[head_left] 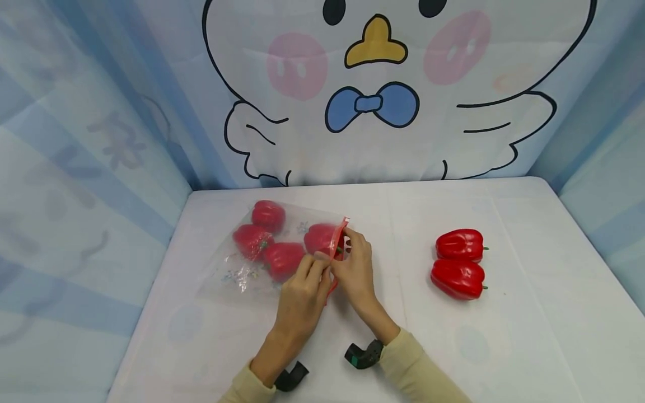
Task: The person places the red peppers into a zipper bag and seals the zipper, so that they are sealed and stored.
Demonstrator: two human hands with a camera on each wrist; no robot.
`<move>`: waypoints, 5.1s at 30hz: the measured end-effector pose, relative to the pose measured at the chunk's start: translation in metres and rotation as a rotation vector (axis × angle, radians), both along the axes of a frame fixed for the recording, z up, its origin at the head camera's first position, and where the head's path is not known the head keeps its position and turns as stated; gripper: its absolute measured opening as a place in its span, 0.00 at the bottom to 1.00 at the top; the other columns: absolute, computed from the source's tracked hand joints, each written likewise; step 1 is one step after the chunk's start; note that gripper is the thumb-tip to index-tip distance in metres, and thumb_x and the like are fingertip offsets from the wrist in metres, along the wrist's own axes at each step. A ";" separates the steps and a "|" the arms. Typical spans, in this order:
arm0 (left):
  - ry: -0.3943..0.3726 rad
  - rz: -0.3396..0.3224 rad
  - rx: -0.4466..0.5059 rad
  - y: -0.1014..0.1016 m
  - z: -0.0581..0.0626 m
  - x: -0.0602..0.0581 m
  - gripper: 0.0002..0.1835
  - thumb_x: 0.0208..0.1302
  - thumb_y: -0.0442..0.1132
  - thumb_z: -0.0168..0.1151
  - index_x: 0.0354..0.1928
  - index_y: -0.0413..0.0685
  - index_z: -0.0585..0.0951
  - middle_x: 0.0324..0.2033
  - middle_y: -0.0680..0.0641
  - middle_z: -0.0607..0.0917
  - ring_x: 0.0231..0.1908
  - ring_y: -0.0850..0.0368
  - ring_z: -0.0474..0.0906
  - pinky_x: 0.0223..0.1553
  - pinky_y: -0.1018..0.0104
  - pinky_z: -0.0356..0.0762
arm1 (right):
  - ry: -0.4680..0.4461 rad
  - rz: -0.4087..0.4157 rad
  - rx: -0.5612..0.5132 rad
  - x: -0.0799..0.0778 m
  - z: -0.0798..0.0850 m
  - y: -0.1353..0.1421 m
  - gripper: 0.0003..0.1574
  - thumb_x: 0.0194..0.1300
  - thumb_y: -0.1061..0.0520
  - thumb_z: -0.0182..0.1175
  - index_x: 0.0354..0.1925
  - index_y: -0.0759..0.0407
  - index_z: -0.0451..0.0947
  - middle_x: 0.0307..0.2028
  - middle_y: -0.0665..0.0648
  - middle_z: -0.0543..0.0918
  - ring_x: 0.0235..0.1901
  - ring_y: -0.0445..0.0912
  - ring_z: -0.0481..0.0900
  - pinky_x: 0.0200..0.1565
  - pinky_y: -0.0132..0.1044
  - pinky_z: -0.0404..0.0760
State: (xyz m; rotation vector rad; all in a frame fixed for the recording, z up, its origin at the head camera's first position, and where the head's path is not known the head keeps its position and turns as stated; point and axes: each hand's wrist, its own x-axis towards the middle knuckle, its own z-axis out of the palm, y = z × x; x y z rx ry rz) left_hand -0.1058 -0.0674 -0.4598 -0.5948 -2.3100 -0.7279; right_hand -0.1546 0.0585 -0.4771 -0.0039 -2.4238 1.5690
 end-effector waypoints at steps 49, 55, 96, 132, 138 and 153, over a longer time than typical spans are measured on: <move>0.069 -0.024 0.009 -0.004 -0.002 -0.001 0.08 0.64 0.26 0.67 0.44 0.39 0.83 0.38 0.45 0.80 0.27 0.58 0.79 0.27 0.70 0.82 | -0.039 0.294 -0.324 -0.037 -0.030 -0.026 0.41 0.67 0.59 0.68 0.74 0.64 0.68 0.68 0.68 0.78 0.65 0.63 0.80 0.67 0.58 0.78; 0.064 -0.018 0.018 -0.004 -0.001 -0.002 0.09 0.63 0.26 0.69 0.45 0.39 0.83 0.38 0.45 0.81 0.27 0.58 0.81 0.28 0.69 0.84 | 0.138 0.270 -0.088 -0.032 -0.034 -0.010 0.29 0.57 0.70 0.54 0.58 0.75 0.75 0.44 0.69 0.85 0.41 0.53 0.82 0.48 0.43 0.84; 0.050 0.005 0.005 -0.001 0.001 -0.004 0.07 0.62 0.28 0.72 0.41 0.40 0.84 0.36 0.46 0.82 0.27 0.58 0.81 0.30 0.69 0.85 | -0.034 0.579 0.015 0.031 0.030 0.121 0.41 0.68 0.60 0.69 0.75 0.50 0.67 0.69 0.55 0.76 0.68 0.50 0.75 0.64 0.38 0.82; 0.092 0.008 0.007 -0.007 -0.002 -0.005 0.08 0.61 0.27 0.72 0.41 0.39 0.83 0.35 0.46 0.81 0.26 0.57 0.81 0.27 0.68 0.84 | -0.104 0.102 0.242 0.009 0.045 0.275 0.38 0.76 0.52 0.61 0.79 0.47 0.62 0.75 0.57 0.69 0.74 0.48 0.67 0.52 0.08 0.69; 0.074 0.007 0.005 -0.008 -0.001 -0.004 0.07 0.62 0.27 0.71 0.41 0.39 0.83 0.36 0.46 0.81 0.26 0.58 0.80 0.27 0.69 0.84 | -0.108 0.107 0.226 0.008 0.034 0.289 0.38 0.77 0.52 0.59 0.79 0.48 0.61 0.75 0.55 0.69 0.72 0.45 0.67 0.50 0.09 0.72; 0.087 0.013 -0.009 -0.007 -0.001 -0.004 0.08 0.61 0.28 0.72 0.41 0.39 0.83 0.35 0.46 0.81 0.26 0.58 0.80 0.28 0.70 0.84 | -0.263 0.122 0.292 0.010 0.017 0.307 0.42 0.78 0.44 0.57 0.82 0.45 0.54 0.78 0.63 0.63 0.74 0.56 0.63 0.64 0.48 0.81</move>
